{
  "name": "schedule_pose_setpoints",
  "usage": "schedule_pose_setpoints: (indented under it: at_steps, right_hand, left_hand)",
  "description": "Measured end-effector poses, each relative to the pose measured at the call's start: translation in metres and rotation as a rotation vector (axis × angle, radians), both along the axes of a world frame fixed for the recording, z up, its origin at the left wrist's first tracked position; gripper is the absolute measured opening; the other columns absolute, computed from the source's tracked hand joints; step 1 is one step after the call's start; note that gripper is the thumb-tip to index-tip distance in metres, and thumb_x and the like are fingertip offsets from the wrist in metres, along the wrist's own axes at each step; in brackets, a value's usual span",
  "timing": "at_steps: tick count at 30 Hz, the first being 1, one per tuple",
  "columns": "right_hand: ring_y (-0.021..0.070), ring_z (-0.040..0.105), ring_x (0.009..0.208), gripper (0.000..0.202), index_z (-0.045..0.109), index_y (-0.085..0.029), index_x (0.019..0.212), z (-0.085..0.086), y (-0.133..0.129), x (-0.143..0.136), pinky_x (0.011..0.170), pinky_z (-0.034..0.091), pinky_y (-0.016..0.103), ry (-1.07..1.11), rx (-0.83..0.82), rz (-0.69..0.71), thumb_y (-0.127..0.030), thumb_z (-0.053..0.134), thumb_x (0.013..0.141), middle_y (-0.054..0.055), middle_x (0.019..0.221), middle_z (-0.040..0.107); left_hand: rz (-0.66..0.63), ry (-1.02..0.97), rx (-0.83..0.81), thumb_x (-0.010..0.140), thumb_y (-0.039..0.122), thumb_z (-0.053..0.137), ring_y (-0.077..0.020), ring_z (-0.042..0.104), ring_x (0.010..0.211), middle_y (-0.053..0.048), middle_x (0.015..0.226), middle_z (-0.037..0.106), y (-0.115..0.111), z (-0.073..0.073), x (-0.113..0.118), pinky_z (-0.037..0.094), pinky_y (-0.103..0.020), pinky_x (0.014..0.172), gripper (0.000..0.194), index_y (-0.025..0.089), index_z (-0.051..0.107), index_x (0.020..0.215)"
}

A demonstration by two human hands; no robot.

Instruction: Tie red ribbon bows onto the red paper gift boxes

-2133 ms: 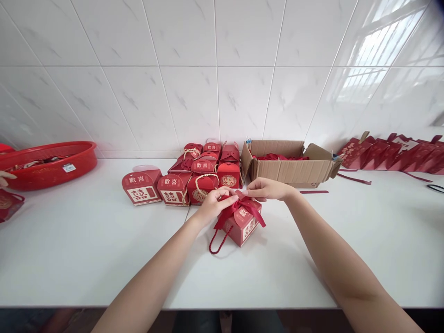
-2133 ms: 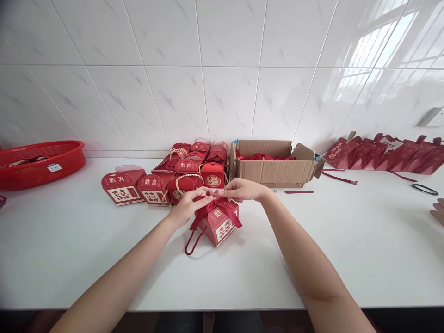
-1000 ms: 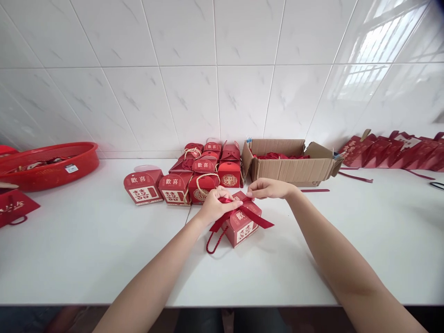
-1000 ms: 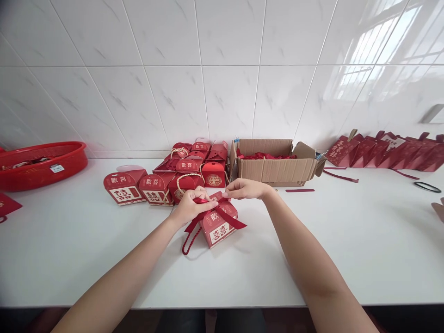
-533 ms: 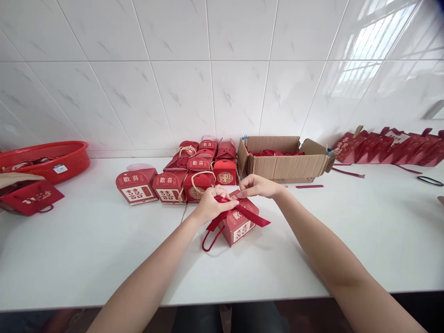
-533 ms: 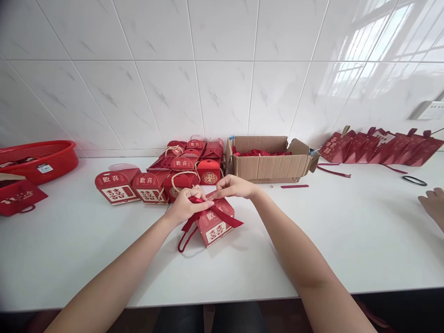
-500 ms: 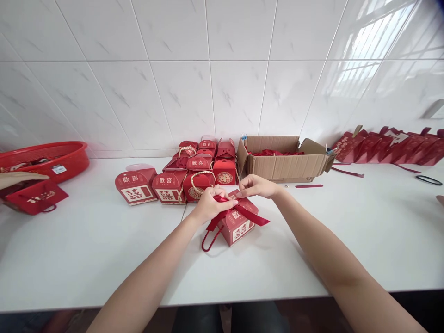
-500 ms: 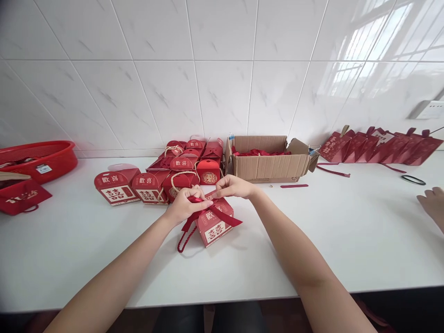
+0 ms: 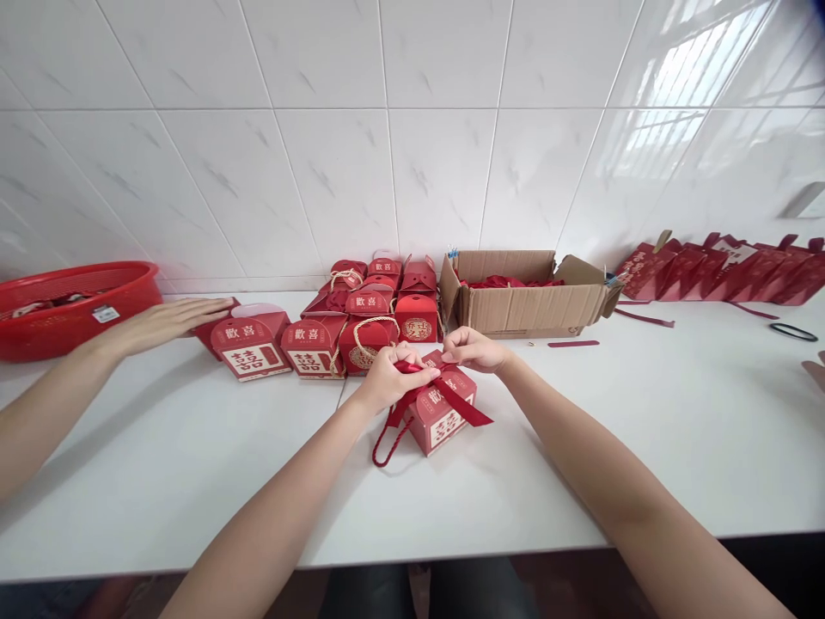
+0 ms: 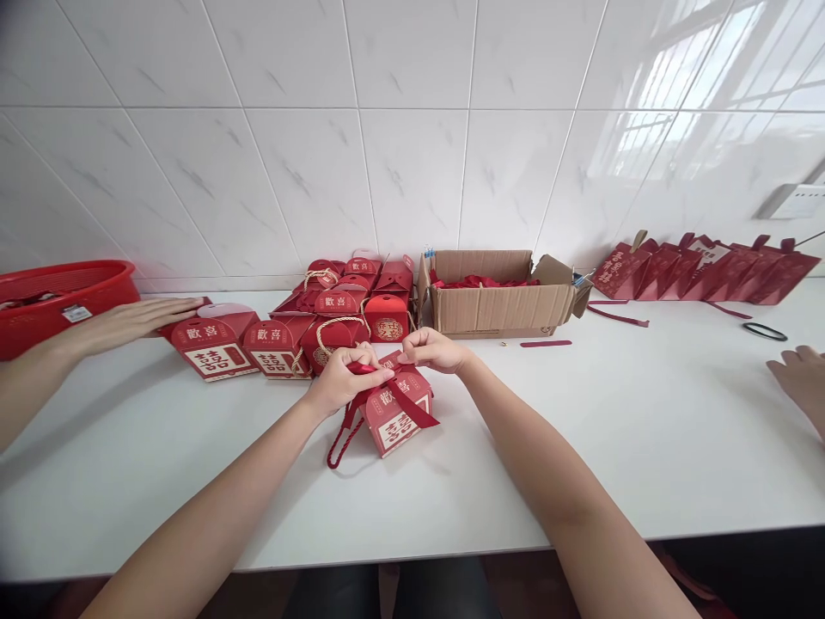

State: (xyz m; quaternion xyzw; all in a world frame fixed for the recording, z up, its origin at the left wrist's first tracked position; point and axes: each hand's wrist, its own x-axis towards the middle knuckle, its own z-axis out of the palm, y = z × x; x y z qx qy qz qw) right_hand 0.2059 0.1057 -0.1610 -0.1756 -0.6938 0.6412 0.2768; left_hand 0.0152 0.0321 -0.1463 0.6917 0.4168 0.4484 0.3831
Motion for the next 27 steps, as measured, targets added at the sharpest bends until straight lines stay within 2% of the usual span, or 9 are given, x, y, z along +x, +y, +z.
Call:
schedule_pose_setpoints:
  at_steps: [4,7,9,11,14,23,25,27]
  right_hand:
    - [0.0053,0.019,0.048,0.045,0.039,-0.017,0.054,0.011,-0.001,0.008,0.047,0.014,0.024,-0.032,0.003,0.018,-0.043,0.071,0.073,-0.009,0.05,0.025]
    - [0.006,0.019,0.048,0.05,0.035,-0.018,0.055,0.019,-0.002,0.015,0.048,0.014,0.025,-0.047,0.016,0.012,-0.051,0.066,0.077,-0.008,0.05,0.024]
    - [0.0063,0.02,0.048,0.052,0.033,-0.019,0.054,0.021,-0.001,0.019,0.048,0.015,0.025,-0.071,0.031,0.016,-0.054,0.063,0.079,-0.008,0.049,0.025]
    - [0.0067,0.023,0.048,0.051,0.035,-0.019,0.054,0.022,0.0,0.021,0.048,0.018,0.025,-0.109,0.049,0.032,-0.054,0.061,0.081,-0.007,0.049,0.027]
    - [0.0072,0.028,0.049,0.048,0.04,-0.017,0.055,0.023,0.001,0.024,0.05,0.022,0.025,-0.166,0.078,0.064,-0.051,0.058,0.084,-0.006,0.049,0.034]
    - [0.0057,0.028,0.047,0.046,0.046,-0.015,0.054,0.023,0.002,0.03,0.05,0.022,0.025,-0.242,0.085,0.115,-0.045,0.061,0.084,-0.007,0.048,0.035]
    - [0.0062,0.031,0.048,0.042,0.05,-0.014,0.055,0.02,0.004,0.031,0.05,0.026,0.025,-0.228,0.08,0.105,-0.043,0.062,0.084,-0.006,0.049,0.038]
    - [0.0068,0.036,0.05,0.033,0.058,-0.012,0.065,0.017,0.007,0.034,0.051,0.03,0.024,-0.188,0.076,0.078,-0.039,0.064,0.083,-0.005,0.052,0.042]
  left_hand:
    - [-0.062,-0.156,-0.094,0.071,0.045,0.069,-0.0145,0.048,0.07,0.0,0.069,0.055,-0.001,0.0,-0.002,0.038,-0.029,0.072,0.043,0.018,0.041,0.052]
    - [-0.129,-0.252,-0.183,0.079,0.055,0.057,-0.0168,0.055,0.073,-0.003,0.077,0.061,-0.001,0.0,-0.002,0.042,-0.03,0.072,0.038,0.018,0.057,0.07]
    - [-0.128,-0.329,-0.23,0.08,0.059,0.052,-0.0175,0.057,0.073,-0.004,0.078,0.063,0.001,-0.001,-0.002,0.043,-0.03,0.072,0.043,0.018,0.056,0.068]
    - [-0.101,-0.4,-0.257,0.081,0.059,0.051,-0.0172,0.058,0.074,-0.004,0.078,0.064,0.003,-0.002,-0.002,0.043,-0.03,0.073,0.05,0.017,0.048,0.055]
    - [-0.059,-0.415,-0.274,0.082,0.058,0.05,-0.017,0.056,0.073,-0.004,0.074,0.063,0.004,-0.002,-0.001,0.042,-0.03,0.073,0.054,0.017,0.04,0.048]
    - [-0.054,-0.36,-0.245,0.085,0.051,0.051,-0.0204,0.052,0.073,-0.004,0.066,0.062,0.005,-0.005,-0.002,0.037,-0.035,0.076,0.05,0.018,0.05,0.047]
    - [-0.039,-0.368,-0.236,0.085,0.051,0.051,-0.0202,0.052,0.071,-0.003,0.066,0.063,0.006,-0.005,-0.003,0.037,-0.036,0.077,0.05,0.018,0.051,0.047]
    - [-0.042,-0.411,-0.246,0.085,0.051,0.051,-0.0195,0.052,0.07,-0.003,0.066,0.063,0.006,-0.006,-0.003,0.038,-0.035,0.077,0.05,0.018,0.051,0.047]
